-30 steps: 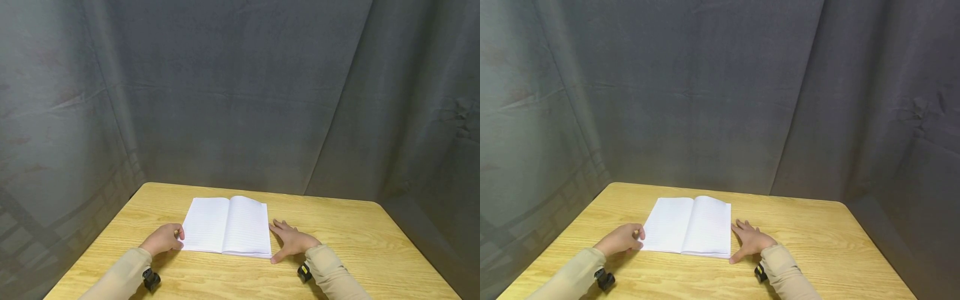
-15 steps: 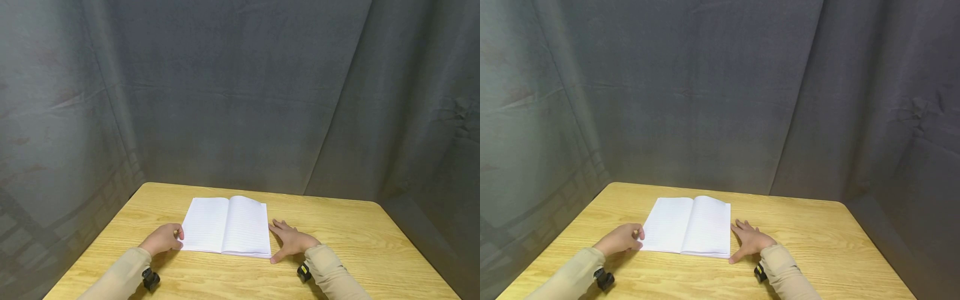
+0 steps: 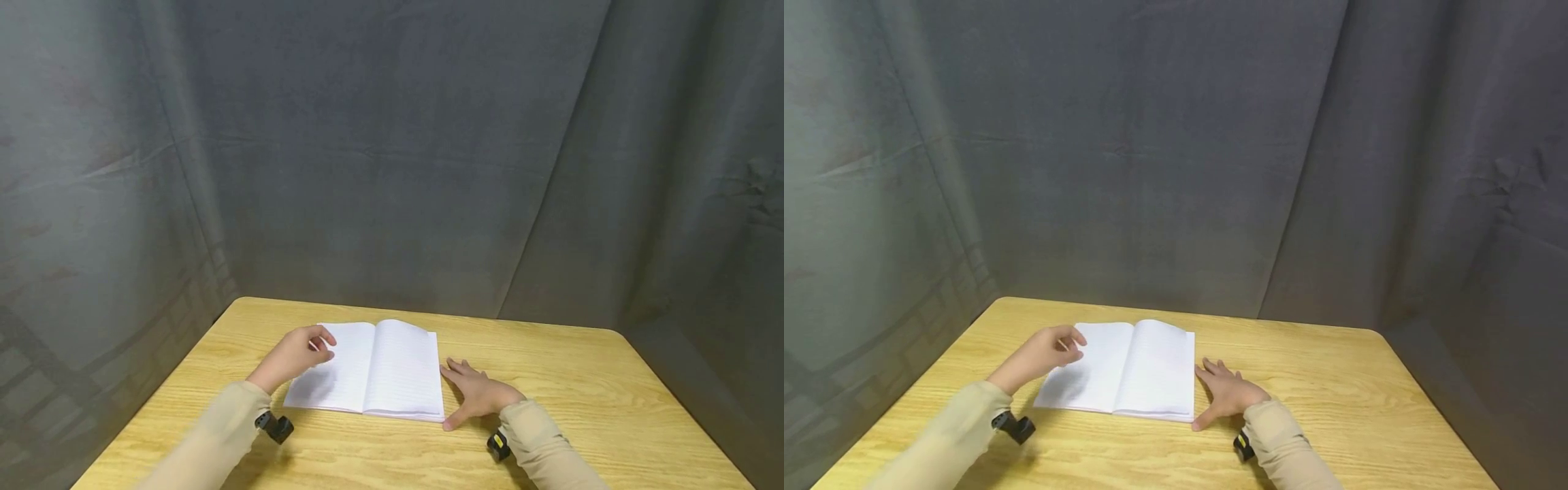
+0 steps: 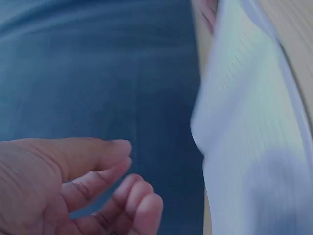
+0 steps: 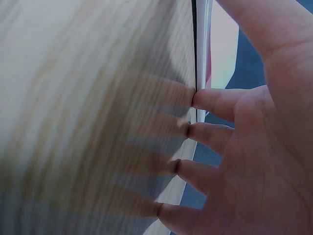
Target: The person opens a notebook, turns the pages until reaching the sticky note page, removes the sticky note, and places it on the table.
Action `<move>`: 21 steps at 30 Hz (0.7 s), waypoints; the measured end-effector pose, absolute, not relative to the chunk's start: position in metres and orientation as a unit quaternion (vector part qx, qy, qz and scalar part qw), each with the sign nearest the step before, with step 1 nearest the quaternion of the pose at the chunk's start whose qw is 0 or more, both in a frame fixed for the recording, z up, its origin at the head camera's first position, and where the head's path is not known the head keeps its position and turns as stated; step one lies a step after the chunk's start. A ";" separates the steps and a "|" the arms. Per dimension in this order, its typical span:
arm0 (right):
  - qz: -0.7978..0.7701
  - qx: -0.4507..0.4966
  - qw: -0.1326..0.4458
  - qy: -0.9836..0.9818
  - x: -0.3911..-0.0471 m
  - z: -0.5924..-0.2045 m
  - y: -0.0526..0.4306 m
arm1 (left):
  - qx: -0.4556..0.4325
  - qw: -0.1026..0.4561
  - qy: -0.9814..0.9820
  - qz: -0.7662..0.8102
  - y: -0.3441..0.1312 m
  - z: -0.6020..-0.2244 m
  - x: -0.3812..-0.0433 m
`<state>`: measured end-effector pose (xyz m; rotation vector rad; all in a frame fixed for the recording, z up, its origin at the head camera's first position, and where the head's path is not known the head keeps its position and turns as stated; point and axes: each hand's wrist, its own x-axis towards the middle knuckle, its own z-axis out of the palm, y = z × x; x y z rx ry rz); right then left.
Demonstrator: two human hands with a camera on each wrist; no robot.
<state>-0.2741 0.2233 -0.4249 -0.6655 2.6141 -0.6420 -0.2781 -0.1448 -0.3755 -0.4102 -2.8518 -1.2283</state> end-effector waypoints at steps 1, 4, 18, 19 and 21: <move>-0.227 -0.236 0.183 0.927 -0.274 -0.425 0.223 | -0.149 0.008 -0.903 -0.404 -0.138 -0.374 -0.279; -0.226 -0.236 0.183 0.927 -0.274 -0.426 0.223 | -0.200 0.008 -0.880 -0.431 -0.118 -0.370 -0.281; -0.210 -0.234 0.171 0.934 -0.276 -0.426 0.223 | -0.295 -0.094 -0.838 -0.449 -0.026 -0.378 -0.270; -0.209 -0.235 0.171 0.934 -0.276 -0.426 0.223 | -0.296 -0.102 -0.838 -0.447 -0.022 -0.381 -0.269; -0.209 -0.235 0.170 0.934 -0.276 -0.426 0.223 | -0.299 -0.114 -0.839 -0.441 -0.014 -0.386 -0.268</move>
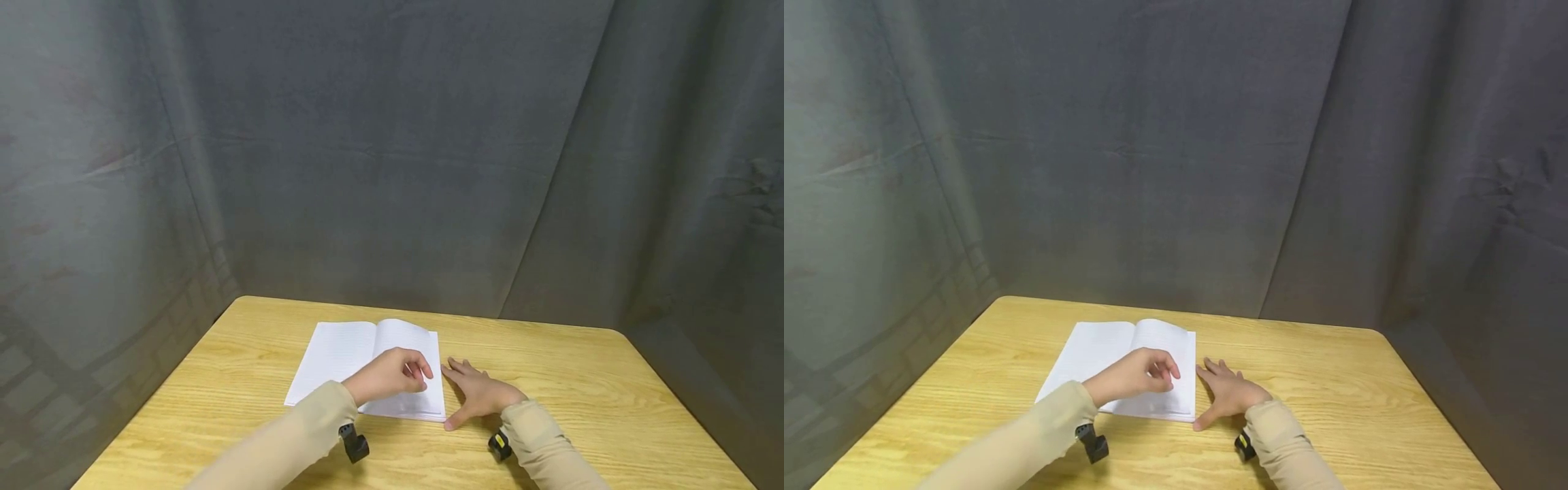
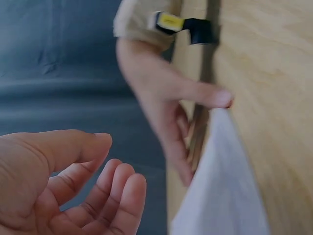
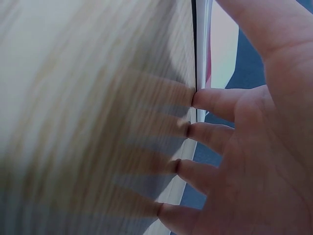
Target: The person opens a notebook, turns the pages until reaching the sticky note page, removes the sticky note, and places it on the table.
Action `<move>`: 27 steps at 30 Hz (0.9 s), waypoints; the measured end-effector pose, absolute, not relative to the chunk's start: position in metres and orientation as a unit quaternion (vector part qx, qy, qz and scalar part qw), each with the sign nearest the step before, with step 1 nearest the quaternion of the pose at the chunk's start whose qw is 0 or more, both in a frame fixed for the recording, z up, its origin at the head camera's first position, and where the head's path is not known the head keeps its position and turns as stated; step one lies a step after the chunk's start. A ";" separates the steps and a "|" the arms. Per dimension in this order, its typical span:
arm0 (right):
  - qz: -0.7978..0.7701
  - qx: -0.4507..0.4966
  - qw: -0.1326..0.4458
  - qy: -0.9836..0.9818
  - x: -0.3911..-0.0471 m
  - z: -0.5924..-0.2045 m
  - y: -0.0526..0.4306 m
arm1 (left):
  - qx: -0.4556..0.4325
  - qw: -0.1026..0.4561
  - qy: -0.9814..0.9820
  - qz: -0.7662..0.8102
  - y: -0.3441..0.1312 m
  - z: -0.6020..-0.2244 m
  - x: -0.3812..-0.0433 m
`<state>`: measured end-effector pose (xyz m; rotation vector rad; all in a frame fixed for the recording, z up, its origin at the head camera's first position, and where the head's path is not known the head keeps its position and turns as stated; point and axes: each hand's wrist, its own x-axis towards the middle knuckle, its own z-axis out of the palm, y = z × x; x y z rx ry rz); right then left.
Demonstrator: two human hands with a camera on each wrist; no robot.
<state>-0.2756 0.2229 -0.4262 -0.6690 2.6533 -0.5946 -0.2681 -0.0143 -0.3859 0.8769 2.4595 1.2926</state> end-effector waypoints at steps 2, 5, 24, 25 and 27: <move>-0.210 -0.235 0.171 0.934 -0.276 -0.426 0.223 | 0.296 0.127 0.842 0.432 -0.009 -0.391 -0.268; -0.212 -0.233 0.172 0.933 -0.276 -0.426 0.223 | 0.287 0.146 0.850 0.417 -0.005 -0.400 -0.268; -0.209 -0.234 0.172 0.934 -0.277 -0.427 0.223 | 0.256 0.149 0.895 0.334 0.000 -0.431 -0.273; -0.208 -0.234 0.172 0.934 -0.276 -0.427 0.223 | 0.260 0.145 0.897 0.326 0.000 -0.432 -0.273; -0.209 -0.233 0.172 0.934 -0.276 -0.427 0.223 | 0.268 0.137 0.900 0.315 0.002 -0.432 -0.273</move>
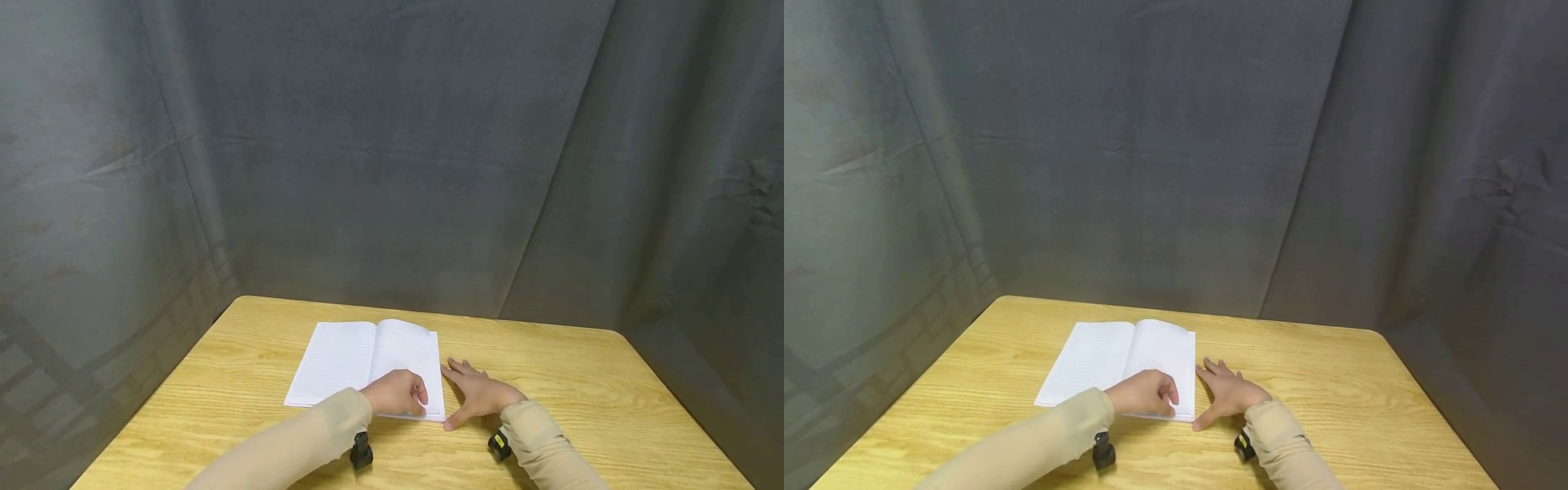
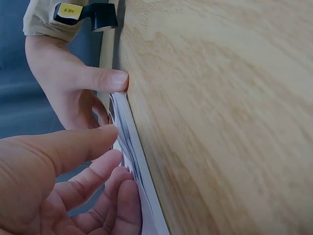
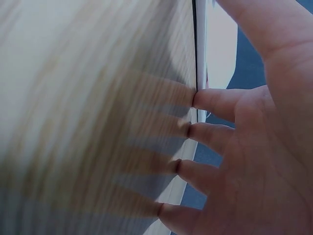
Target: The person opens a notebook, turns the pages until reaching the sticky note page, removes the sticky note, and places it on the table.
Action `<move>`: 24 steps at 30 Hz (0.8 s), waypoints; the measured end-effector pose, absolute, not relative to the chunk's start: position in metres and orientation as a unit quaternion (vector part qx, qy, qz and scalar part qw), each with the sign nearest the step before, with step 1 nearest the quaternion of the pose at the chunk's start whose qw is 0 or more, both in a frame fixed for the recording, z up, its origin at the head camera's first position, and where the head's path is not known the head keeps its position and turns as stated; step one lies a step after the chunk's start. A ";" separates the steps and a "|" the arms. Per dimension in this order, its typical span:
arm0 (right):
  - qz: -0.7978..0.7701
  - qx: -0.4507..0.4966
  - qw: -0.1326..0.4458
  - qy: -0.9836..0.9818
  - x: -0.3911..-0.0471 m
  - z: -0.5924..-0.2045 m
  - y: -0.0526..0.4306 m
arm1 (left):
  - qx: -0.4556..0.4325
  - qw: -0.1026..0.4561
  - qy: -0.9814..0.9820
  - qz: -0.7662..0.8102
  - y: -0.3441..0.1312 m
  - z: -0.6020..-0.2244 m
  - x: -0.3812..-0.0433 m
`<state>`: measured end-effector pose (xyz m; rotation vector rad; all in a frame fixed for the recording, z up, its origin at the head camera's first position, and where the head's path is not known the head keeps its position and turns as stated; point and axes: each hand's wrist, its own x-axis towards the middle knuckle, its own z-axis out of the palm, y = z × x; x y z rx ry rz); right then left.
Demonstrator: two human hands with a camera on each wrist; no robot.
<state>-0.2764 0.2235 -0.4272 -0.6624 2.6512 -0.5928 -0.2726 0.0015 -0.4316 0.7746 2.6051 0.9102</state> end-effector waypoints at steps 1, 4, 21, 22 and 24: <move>-0.209 -0.233 0.172 0.934 -0.276 -0.427 0.224 | 0.270 0.134 0.901 0.311 0.002 -0.431 -0.272; -0.210 -0.232 0.172 0.934 -0.276 -0.427 0.224 | 0.275 0.128 0.905 0.299 0.003 -0.429 -0.271; -0.210 -0.234 0.169 0.934 -0.276 -0.428 0.224 | 0.289 0.122 0.909 0.275 0.003 -0.423 -0.271; -0.209 -0.234 0.169 0.934 -0.276 -0.428 0.224 | 0.296 0.120 0.907 0.275 0.003 -0.424 -0.271; -0.210 -0.235 0.170 0.934 -0.276 -0.427 0.224 | 0.307 0.122 0.902 0.278 0.002 -0.424 -0.271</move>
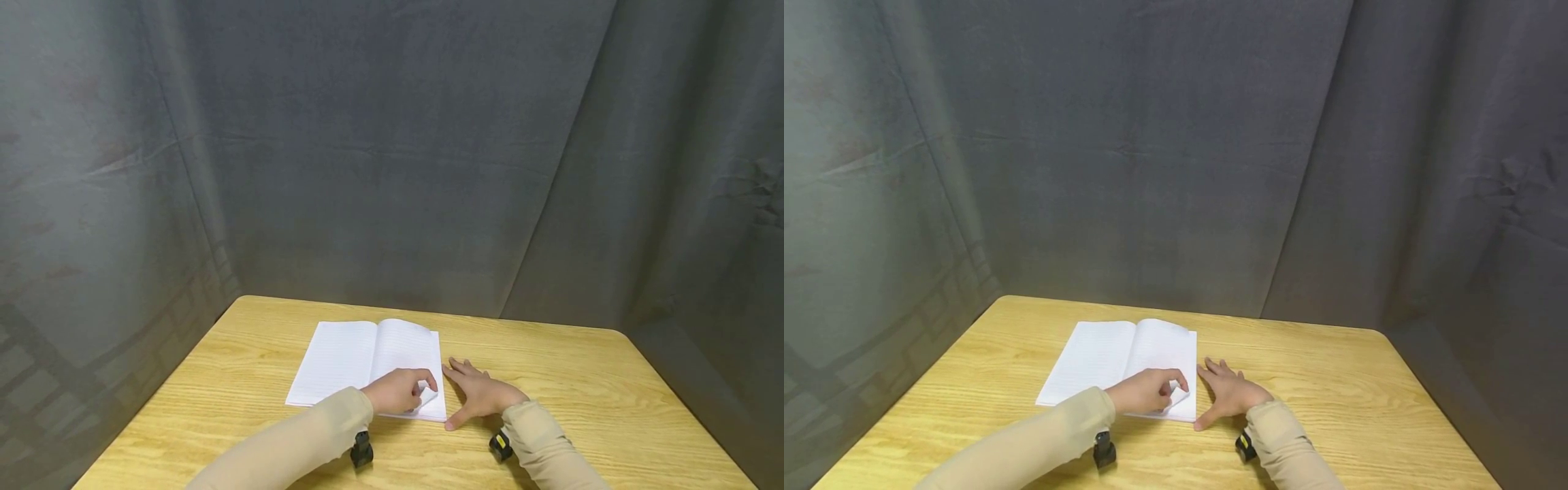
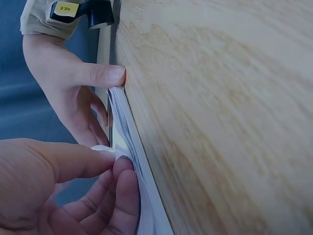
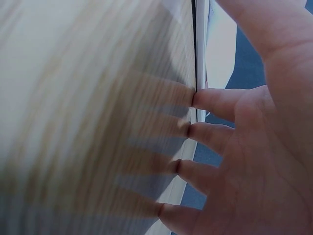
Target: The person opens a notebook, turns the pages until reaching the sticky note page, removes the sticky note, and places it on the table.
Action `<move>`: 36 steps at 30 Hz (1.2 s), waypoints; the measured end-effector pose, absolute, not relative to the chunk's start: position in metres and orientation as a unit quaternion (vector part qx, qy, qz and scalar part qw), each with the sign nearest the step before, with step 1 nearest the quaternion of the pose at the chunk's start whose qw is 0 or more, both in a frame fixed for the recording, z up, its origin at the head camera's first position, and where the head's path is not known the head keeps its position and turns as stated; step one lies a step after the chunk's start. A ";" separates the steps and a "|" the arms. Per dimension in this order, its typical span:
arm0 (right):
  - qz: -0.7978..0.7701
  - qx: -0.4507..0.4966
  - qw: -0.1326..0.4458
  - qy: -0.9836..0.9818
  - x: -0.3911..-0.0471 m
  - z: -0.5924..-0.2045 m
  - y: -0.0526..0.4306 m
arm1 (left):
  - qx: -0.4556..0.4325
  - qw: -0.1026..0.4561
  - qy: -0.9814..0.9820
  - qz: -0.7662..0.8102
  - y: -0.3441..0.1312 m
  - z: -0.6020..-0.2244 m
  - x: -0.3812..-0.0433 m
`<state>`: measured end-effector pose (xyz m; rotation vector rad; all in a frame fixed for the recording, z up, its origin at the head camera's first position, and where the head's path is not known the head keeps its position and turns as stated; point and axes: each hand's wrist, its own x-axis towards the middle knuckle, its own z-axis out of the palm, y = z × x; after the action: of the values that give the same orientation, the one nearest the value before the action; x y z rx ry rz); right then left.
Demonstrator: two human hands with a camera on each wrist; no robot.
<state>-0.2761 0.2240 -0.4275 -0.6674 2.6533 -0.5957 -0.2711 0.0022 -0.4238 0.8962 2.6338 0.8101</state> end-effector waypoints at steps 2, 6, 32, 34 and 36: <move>-0.211 -0.235 0.171 0.933 -0.276 -0.427 0.224 | 0.312 0.126 0.898 0.281 0.002 -0.424 -0.271; -0.213 -0.233 0.172 0.933 -0.276 -0.427 0.224 | 0.310 0.139 0.895 0.290 0.002 -0.423 -0.270; -0.216 -0.243 0.174 0.930 -0.277 -0.426 0.224 | 0.284 0.112 0.887 0.346 -0.006 -0.412 -0.273; -0.215 -0.243 0.174 0.930 -0.277 -0.426 0.224 | 0.285 0.101 0.887 0.348 -0.009 -0.406 -0.274; -0.215 -0.244 0.174 0.930 -0.276 -0.425 0.224 | 0.287 0.088 0.889 0.346 -0.013 -0.400 -0.274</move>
<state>-0.2764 0.2240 -0.4254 -0.6905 2.6359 -0.6107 -0.2736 -0.0135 -0.4004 0.8538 2.6467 1.0308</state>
